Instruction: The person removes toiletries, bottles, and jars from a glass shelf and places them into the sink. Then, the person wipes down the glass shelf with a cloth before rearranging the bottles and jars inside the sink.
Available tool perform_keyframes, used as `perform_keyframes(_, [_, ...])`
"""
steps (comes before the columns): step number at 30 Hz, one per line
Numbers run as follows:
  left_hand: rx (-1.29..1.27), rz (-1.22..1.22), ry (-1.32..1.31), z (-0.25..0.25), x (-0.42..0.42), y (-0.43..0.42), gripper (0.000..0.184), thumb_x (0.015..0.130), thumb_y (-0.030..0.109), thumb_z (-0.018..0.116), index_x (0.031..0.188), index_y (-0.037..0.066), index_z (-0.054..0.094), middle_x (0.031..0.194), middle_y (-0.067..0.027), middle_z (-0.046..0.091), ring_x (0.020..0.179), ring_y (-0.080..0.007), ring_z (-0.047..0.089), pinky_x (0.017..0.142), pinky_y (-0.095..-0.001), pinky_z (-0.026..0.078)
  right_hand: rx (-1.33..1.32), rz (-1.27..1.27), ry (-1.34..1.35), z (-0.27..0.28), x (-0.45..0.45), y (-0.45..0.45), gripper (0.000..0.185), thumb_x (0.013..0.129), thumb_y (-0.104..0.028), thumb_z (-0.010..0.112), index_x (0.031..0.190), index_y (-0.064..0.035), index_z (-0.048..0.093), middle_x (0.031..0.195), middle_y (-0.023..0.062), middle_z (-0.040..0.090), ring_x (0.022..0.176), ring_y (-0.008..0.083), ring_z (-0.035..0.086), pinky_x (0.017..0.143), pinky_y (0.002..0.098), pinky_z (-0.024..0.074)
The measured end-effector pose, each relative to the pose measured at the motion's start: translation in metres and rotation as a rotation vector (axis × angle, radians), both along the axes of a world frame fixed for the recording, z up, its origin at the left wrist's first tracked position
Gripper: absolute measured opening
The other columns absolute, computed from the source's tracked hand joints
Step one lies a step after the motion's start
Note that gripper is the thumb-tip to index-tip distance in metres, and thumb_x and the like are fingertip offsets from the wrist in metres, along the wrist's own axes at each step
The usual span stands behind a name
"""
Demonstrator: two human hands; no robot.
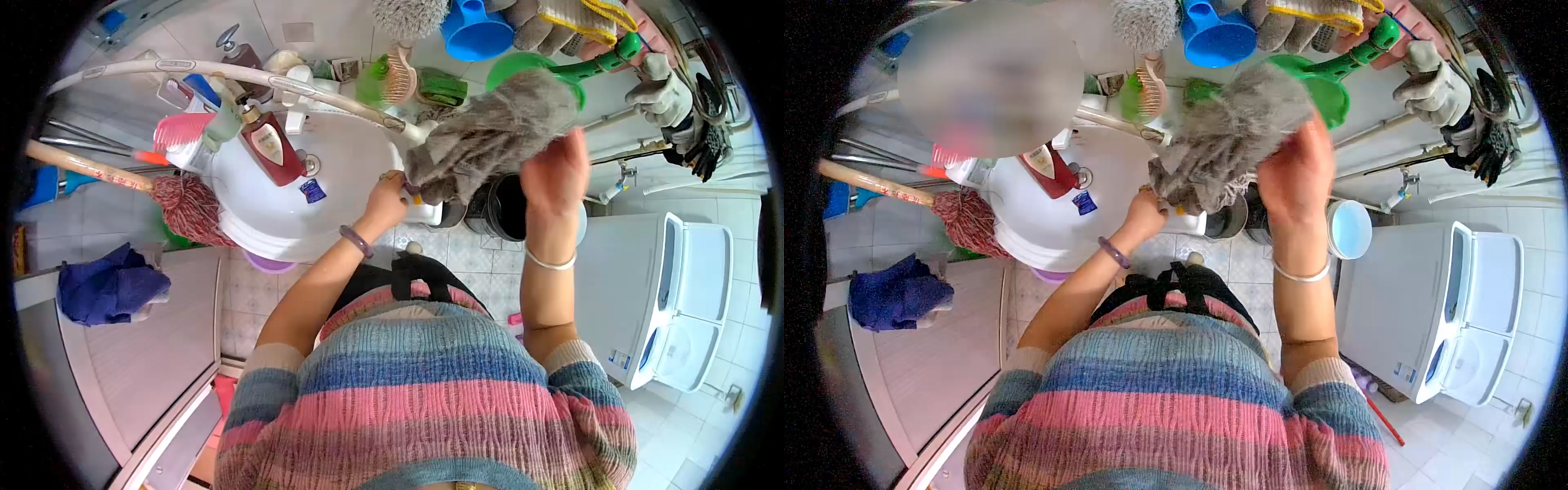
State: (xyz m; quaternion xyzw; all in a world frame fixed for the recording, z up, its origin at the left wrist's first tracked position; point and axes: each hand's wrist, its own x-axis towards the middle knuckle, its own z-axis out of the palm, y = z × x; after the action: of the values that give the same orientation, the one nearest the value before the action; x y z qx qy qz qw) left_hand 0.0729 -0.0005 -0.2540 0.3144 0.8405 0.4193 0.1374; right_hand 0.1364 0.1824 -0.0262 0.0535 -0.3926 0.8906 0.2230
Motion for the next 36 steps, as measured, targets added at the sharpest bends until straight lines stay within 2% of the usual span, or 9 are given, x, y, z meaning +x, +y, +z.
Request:
perform_keyframes(1, [0.006, -0.001, 0.082, 0.000, 0.000, 0.004, 0.038, 0.065, 0.001, 0.062, 0.102, 0.002, 0.059, 0.106, -0.0159, 0.059, 0.099, -0.0366, 0.055, 0.086, -0.0434, 0.045, -0.015, -0.233, -0.151, 0.022, 0.002, -0.009, 0.042, 0.097, -0.025, 0.041, 0.130, 0.0014, 0.046, 0.132, 0.0152, 0.050, 0.123, 0.0296, 0.046, 0.108, 0.0439, 0.0315])
perform_keyframes(3, [0.013, -0.006, 0.237, -0.001, 0.005, 0.009, 0.037, 0.065, 0.002, 0.064, 0.102, 0.003, 0.060, 0.103, -0.0132, 0.060, 0.097, -0.0348, 0.056, 0.085, -0.0429, 0.045, -0.162, 0.151, 0.161, 0.034, 0.018, 0.010, 0.041, 0.095, -0.025, 0.044, 0.127, 0.0004, 0.048, 0.128, 0.0136, 0.054, 0.119, 0.0276, 0.050, 0.104, 0.0437, 0.0354])
perform_keyframes(8, [-0.170, -0.074, 0.215, 0.015, 0.007, 0.016, 0.047, 0.064, 0.026, 0.076, 0.107, 0.010, 0.063, 0.114, -0.0101, 0.053, 0.107, -0.0298, 0.049, 0.094, -0.0398, 0.038, -0.113, 0.053, 0.275, 0.072, 0.050, 0.035, 0.045, 0.096, -0.027, 0.038, 0.129, 0.0025, 0.046, 0.133, 0.0184, 0.049, 0.125, 0.0340, 0.044, 0.108, 0.0502, 0.0294])
perform_keyframes(13, [-0.094, -0.021, 0.318, 0.006, 0.014, 0.021, 0.043, 0.064, 0.023, 0.076, 0.104, 0.015, 0.066, 0.111, -0.0087, 0.053, 0.104, -0.0295, 0.049, 0.088, -0.0418, 0.040, -0.070, 0.073, 0.342, 0.075, 0.067, 0.051, 0.044, 0.096, -0.019, 0.037, 0.129, 0.0082, 0.044, 0.134, 0.0254, 0.045, 0.126, 0.0397, 0.042, 0.107, 0.0573, 0.0277])
perform_keyframes(18, [0.015, -0.064, 0.281, -0.011, 0.014, 0.015, 0.020, 0.070, 0.015, 0.068, 0.088, 0.008, 0.065, 0.090, -0.0123, 0.057, 0.088, -0.0306, 0.057, 0.076, -0.0415, 0.048, -0.088, -0.045, 0.225, 0.067, 0.073, 0.056, 0.044, 0.097, -0.027, 0.034, 0.127, 0.0027, 0.049, 0.129, 0.0205, 0.052, 0.120, 0.0360, 0.048, 0.105, 0.0529, 0.0333])
perform_keyframes(23, [-0.038, -0.083, 0.454, -0.005, 0.020, 0.007, 0.004, 0.074, 0.005, 0.057, 0.076, 0.003, 0.059, 0.085, -0.0136, 0.058, 0.082, -0.0313, 0.060, 0.071, -0.0400, 0.052, -0.070, -0.016, 0.208, 0.057, 0.075, 0.063, 0.043, 0.097, -0.027, 0.035, 0.126, 0.0018, 0.050, 0.128, 0.0203, 0.053, 0.119, 0.0352, 0.049, 0.104, 0.0519, 0.0352])
perform_keyframes(29, [-0.038, 0.222, 0.359, -0.009, -0.015, -0.041, 0.009, 0.075, 0.007, 0.058, 0.081, 0.006, 0.065, 0.086, -0.0120, 0.060, 0.082, -0.0338, 0.061, 0.067, -0.0424, 0.051, -0.100, -0.024, 0.132, 0.050, 0.071, 0.048, 0.040, 0.097, -0.025, 0.037, 0.124, 0.0013, 0.050, 0.127, 0.0188, 0.053, 0.117, 0.0340, 0.050, 0.102, 0.0505, 0.0367])
perform_keyframes(32, [-0.349, 0.181, 0.153, -0.029, -0.035, -0.072, 0.013, 0.073, 0.005, 0.059, 0.083, 0.005, 0.066, 0.093, -0.0161, 0.063, 0.085, -0.0347, 0.063, 0.071, -0.0440, 0.051, -0.076, 0.018, 0.098, 0.040, 0.062, 0.042, 0.040, 0.097, -0.025, 0.038, 0.124, 0.0020, 0.050, 0.124, 0.0171, 0.055, 0.115, 0.0308, 0.052, 0.101, 0.0465, 0.0392])
perform_keyframes(36, [-0.321, 0.156, 0.239, -0.031, -0.034, -0.084, 0.021, 0.071, 0.009, 0.065, 0.091, 0.004, 0.068, 0.095, -0.0158, 0.064, 0.077, -0.0340, 0.064, 0.073, -0.0422, 0.051, 0.101, -0.089, -0.061, 0.029, 0.040, 0.010, 0.032, 0.095, -0.014, 0.045, 0.121, 0.0029, 0.051, 0.117, 0.0128, 0.059, 0.108, 0.0224, 0.056, 0.096, 0.0360, 0.0431])
